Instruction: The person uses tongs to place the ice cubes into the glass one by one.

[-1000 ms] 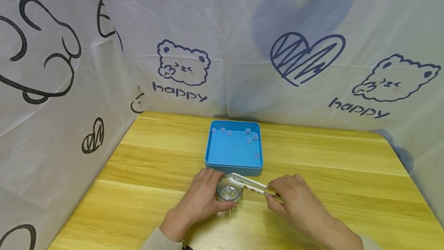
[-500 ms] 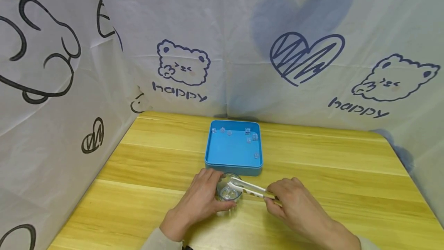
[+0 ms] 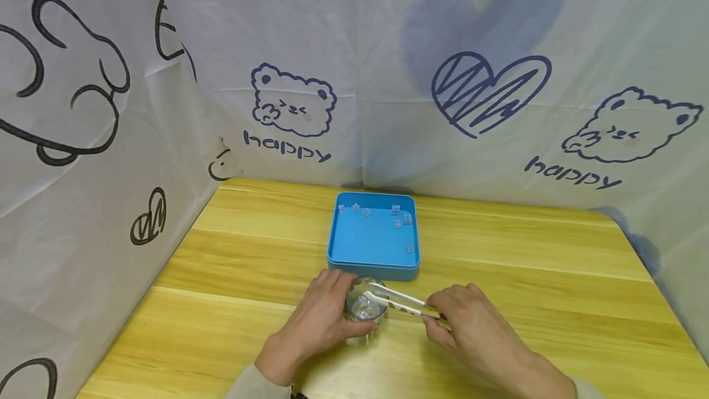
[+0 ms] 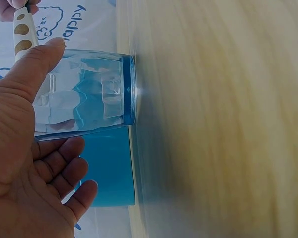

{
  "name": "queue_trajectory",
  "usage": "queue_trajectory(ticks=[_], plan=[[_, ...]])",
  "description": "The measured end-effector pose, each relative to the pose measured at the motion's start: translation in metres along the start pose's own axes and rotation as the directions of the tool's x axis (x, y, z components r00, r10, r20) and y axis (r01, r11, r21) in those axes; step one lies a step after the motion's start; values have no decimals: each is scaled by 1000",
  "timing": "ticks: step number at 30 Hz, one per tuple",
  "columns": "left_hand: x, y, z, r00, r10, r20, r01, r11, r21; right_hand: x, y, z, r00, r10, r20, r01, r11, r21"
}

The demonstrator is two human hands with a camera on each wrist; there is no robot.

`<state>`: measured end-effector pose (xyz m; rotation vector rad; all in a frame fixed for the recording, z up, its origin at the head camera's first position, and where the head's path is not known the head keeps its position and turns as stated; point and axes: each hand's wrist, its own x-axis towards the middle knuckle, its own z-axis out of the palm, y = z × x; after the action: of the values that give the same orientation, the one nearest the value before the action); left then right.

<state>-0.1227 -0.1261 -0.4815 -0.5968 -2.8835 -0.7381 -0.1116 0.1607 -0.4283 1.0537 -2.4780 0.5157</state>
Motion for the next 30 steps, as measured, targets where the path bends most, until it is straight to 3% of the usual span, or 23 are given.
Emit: queue_trajectory(ticks=[19,30], plan=[[1,1,0,999,-30,17,30,1000,-10,-2,-1,1,1000,24,19,-24,1000,-10],[2,1,-1,999,-29,21,30,999,-36,2,3,-1,1000,22,-11,-22,1000,-12]])
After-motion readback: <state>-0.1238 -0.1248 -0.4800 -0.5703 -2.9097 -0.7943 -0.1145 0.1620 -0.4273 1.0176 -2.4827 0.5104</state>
